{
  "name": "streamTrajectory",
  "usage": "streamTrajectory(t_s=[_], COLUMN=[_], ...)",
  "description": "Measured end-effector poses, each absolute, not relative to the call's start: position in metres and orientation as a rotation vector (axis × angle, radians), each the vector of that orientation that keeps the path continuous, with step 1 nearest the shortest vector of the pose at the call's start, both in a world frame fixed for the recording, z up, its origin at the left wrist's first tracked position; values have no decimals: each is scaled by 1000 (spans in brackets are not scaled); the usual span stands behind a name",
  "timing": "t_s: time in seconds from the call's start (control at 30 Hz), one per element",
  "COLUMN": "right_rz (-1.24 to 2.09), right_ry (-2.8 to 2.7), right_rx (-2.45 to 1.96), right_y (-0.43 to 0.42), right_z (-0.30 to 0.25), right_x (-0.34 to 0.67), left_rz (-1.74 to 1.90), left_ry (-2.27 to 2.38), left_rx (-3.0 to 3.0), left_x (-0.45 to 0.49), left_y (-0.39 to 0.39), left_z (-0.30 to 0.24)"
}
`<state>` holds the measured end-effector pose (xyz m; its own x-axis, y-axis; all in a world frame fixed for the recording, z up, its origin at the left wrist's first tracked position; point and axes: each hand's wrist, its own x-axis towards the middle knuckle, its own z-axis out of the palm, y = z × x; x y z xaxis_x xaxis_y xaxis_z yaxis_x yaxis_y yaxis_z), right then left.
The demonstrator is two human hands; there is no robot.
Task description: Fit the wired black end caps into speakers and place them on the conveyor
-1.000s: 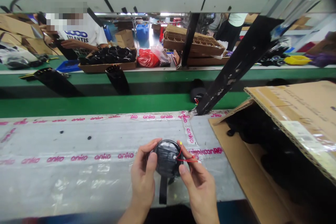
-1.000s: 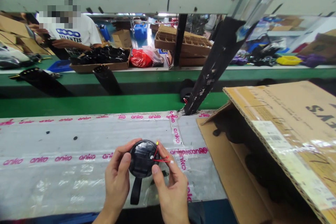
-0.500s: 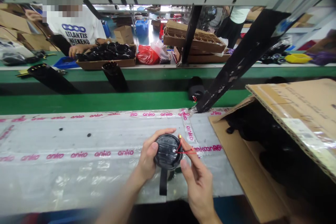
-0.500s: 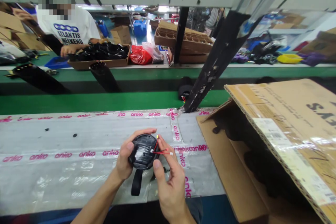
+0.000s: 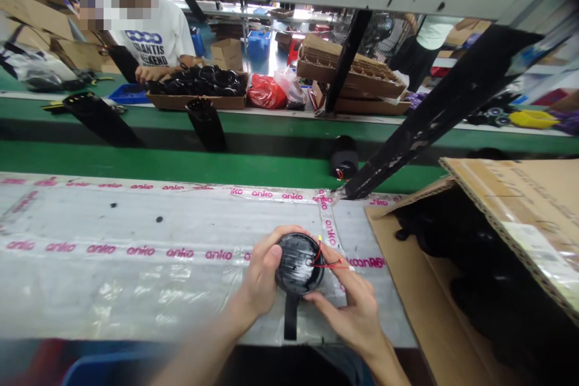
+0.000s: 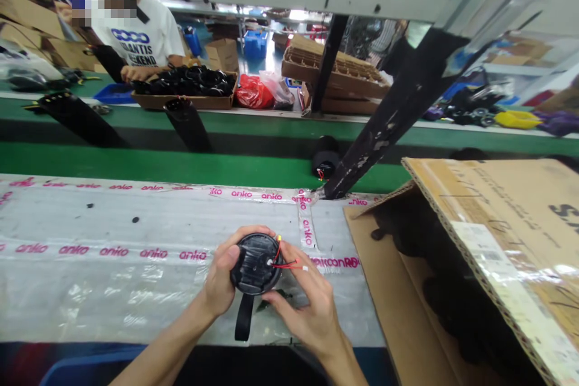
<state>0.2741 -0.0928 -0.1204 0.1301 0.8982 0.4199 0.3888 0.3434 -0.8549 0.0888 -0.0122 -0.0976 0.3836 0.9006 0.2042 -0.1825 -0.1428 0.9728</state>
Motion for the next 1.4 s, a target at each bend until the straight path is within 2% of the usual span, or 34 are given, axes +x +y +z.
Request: streamTrajectory(t_s=[0.2,0.37,0.67,0.77,0.97,1.2,1.4], right_rz=[986,892,1089,1023,1003,1025,1011], right_ry=[-1114,-1070,-973,-843,-668,-691,-695], right_rx=[-1228,-1354,-1200,-1270,-1289,-1288,-1287], right_y=[-113,-110,-111,-120,-120,-115,-112], right_z=[-133,-144,-112,-119,-134,-114,-112], right_x=[254,255,257,238,217,223,221], left_rz=[1074,998,1005,1001,611,493,552], left_ry=[623,588,632,633,477,355,315], left_rx=[1403,1430,1499,1505,1709,2109,1788], left_x=[86,79,82,79,44,40,55], left_y=[-15,-10,-14,-14,20,51,27], left_z=[-99,-94,-94,-93,-57,-49,-71])
